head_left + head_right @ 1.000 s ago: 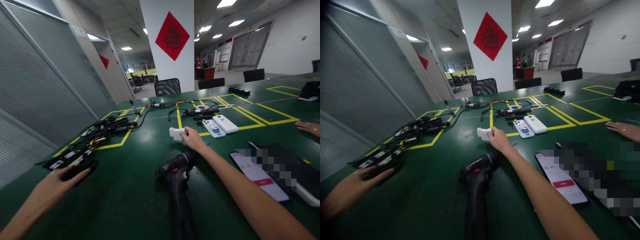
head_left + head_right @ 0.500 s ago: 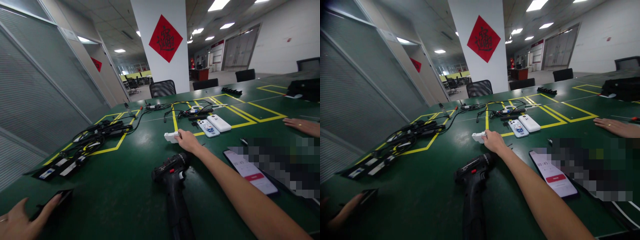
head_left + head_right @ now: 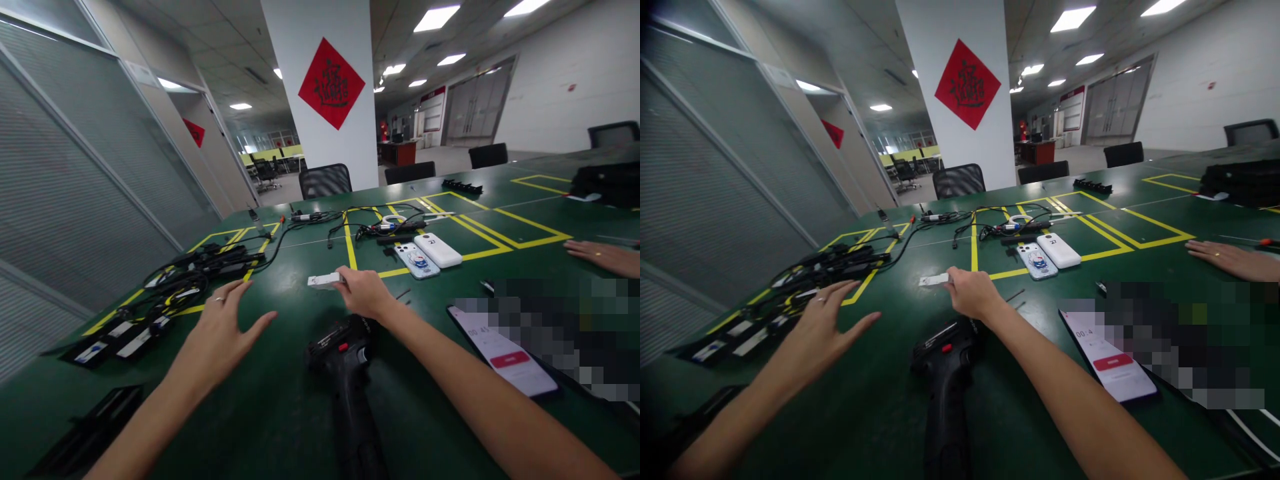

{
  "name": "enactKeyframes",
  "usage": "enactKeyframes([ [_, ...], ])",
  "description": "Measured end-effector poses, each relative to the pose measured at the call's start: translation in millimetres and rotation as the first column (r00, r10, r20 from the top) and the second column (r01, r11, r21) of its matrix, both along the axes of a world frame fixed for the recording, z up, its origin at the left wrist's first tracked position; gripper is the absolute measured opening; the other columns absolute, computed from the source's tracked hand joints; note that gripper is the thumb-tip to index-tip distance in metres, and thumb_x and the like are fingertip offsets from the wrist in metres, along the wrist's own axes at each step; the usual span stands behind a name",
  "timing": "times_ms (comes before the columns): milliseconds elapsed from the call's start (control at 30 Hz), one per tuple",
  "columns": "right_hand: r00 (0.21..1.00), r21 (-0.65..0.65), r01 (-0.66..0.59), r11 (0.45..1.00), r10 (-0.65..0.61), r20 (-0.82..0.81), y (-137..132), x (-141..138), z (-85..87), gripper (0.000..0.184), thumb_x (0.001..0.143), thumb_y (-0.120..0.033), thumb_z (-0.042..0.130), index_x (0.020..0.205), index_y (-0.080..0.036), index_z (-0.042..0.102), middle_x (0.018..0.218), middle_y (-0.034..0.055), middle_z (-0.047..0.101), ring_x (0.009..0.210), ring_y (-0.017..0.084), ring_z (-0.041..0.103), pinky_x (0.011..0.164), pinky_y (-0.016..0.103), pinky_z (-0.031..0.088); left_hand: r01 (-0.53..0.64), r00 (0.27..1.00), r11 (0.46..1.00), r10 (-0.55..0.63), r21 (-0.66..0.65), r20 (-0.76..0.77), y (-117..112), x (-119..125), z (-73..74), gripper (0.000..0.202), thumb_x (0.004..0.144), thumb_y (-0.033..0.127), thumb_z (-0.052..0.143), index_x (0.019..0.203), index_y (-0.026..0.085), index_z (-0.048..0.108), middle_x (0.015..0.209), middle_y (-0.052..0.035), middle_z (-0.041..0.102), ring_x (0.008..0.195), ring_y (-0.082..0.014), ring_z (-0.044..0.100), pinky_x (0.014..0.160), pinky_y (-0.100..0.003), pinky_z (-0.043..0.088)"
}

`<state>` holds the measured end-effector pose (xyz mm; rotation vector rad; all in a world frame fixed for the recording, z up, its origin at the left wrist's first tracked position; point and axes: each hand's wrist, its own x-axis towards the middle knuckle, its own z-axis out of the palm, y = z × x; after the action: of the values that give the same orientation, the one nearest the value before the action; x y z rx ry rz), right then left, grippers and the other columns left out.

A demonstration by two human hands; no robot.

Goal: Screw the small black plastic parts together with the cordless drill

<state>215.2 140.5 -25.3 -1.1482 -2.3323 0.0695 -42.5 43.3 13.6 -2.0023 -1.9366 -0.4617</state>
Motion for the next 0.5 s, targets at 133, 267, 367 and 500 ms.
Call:
enactKeyframes([
  [133, 0.98, 0.049, -0.196, 0.979, 0.198, -0.026, -19.5, -16.5, 4.2, 0.022, 0.092, -0.034, 0.038, 0.105, -0.02, 0.05, 0.097, 0.0074, 0.067, 0.084, 0.023, 0.063, 0.065, 0.028, 0.036, 0.304, 0.95, 0.952, -0.306, -0.043, -0.054, 33.7, 51.1, 6.2, 0.072, 0.068, 0.05, 0.064, 0.129, 0.025, 0.035, 0.131, -0.01, 0.047, 0.119, -0.031, 0.045, 0.099, -0.043, 0.039],
  [267, 0.961, 0.051, -0.245, 0.968, 0.249, -0.117, -24.0, -22.4, 0.8, 0.025, 0.091, -0.033, 0.039, 0.109, -0.02, 0.049, 0.098, 0.007, 0.066, 0.085, 0.021, 0.063, 0.066, 0.026, 0.036, 0.318, 0.931, 0.915, -0.351, -0.248, -0.098, 51.3, 64.7, -1.5, 0.019, 0.081, 0.034, 0.051, 0.097, 0.025, 0.055, 0.093, -0.0073, 0.065, 0.084, -0.0287, 0.063, 0.068, -0.036, 0.048],
  [367, 0.976, 0.003, -0.153, 0.988, 0.152, -0.154, -19.7, -21.5, -2.6, 0.035, 0.088, -0.042, 0.044, 0.117, -0.02, 0.046, 0.084, 0.0049, 0.066, 0.071, 0.019, 0.062, 0.06, 0.025, 0.035, 0.231, 0.962, 0.935, -0.26, -0.27, -0.078, 46.8, 45.0, -0.6, 0.02, 0.082, 0.04, 0.047, 0.088, 0.023, 0.054, 0.082, -0.0075, 0.065, 0.074, -0.0279, 0.063, 0.06, -0.033, 0.043],
  [500, 0.987, -0.017, -0.068, 0.998, 0.065, -0.148, -15.7, -21.7, -5.5, 0.036, 0.088, -0.047, 0.043, 0.112, -0.021, 0.05, 0.074, 0.004, 0.065, 0.067, 0.019, 0.062, 0.058, 0.025, 0.033, 0.002, 0.995, 0.944, 0.029, -0.329, 0.091, 20.0, -23.3, 19.0, 0.035, 0.081, 0.052, 0.045, 0.096, 0.022, 0.051, 0.078, -0.0043, 0.065, 0.067, -0.0234, 0.062, 0.056, -0.029, 0.043],
])
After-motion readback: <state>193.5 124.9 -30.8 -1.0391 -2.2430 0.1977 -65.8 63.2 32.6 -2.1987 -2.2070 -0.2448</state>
